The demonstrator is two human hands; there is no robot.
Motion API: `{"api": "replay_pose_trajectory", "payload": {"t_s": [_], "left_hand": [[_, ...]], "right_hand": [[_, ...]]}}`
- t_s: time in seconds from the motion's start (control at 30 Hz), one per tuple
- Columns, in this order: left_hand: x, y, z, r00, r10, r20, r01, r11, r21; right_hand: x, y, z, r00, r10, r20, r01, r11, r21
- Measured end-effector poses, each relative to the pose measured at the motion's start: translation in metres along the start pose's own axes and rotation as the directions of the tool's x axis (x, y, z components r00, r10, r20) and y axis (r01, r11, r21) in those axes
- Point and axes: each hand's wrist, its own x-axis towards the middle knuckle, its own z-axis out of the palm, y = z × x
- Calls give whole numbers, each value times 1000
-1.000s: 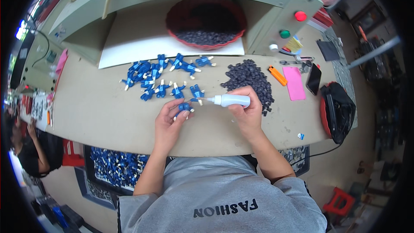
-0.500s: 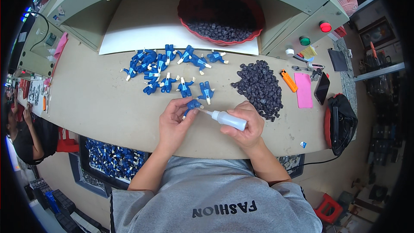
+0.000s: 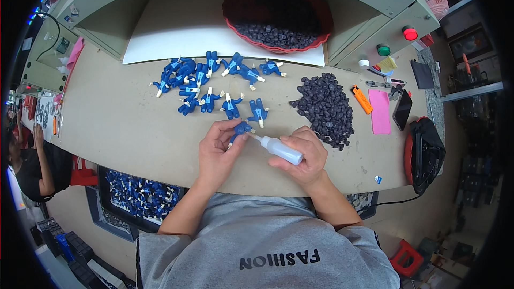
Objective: The person applies glue from a bottle to small white plastic components to join them to blue plastic toy parts.
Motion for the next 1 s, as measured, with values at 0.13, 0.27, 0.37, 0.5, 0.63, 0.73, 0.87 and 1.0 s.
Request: {"api": "replay_pose_trajectory", "payload": {"t_s": [0.13, 0.27, 0.37, 0.5, 0.63, 0.73, 0.87, 1.0], "left_hand": [[0, -1, 0, 1000, 0, 0, 0, 1000, -13], [-1, 0, -1, 1000, -3, 0, 3, 1000, -11], [-1, 0, 0, 1000, 4, -1, -4, 1000, -11], [0, -1, 0, 1000, 4, 7, -4, 1000, -6], [0, 0, 1, 1000, -6, 2, 6, 1000, 3], [0, -1, 0, 1000, -16, 8, 16, 1000, 1], [0, 1, -1, 999, -32, 29, 32, 999, 8], [0, 0, -2, 999, -32, 29, 32, 999, 0]], "right_hand": [[-1, -1, -1, 1000, -5, 2, 5, 1000, -14], [0, -1, 0, 1000, -2, 7, 2, 1000, -16], [0, -2, 0, 1000, 2, 11, -2, 1000, -23], [0, -2, -1, 1000, 7, 7, -6, 1000, -21], [0, -2, 0, 1000, 6, 16, -5, 1000, -22], [1, -2, 0, 1000, 7, 17, -7, 1000, -9], [-1, 0, -1, 999, 29, 15, -29, 999, 33], [-2, 1, -3, 999, 44, 8, -44, 997, 64]]}}
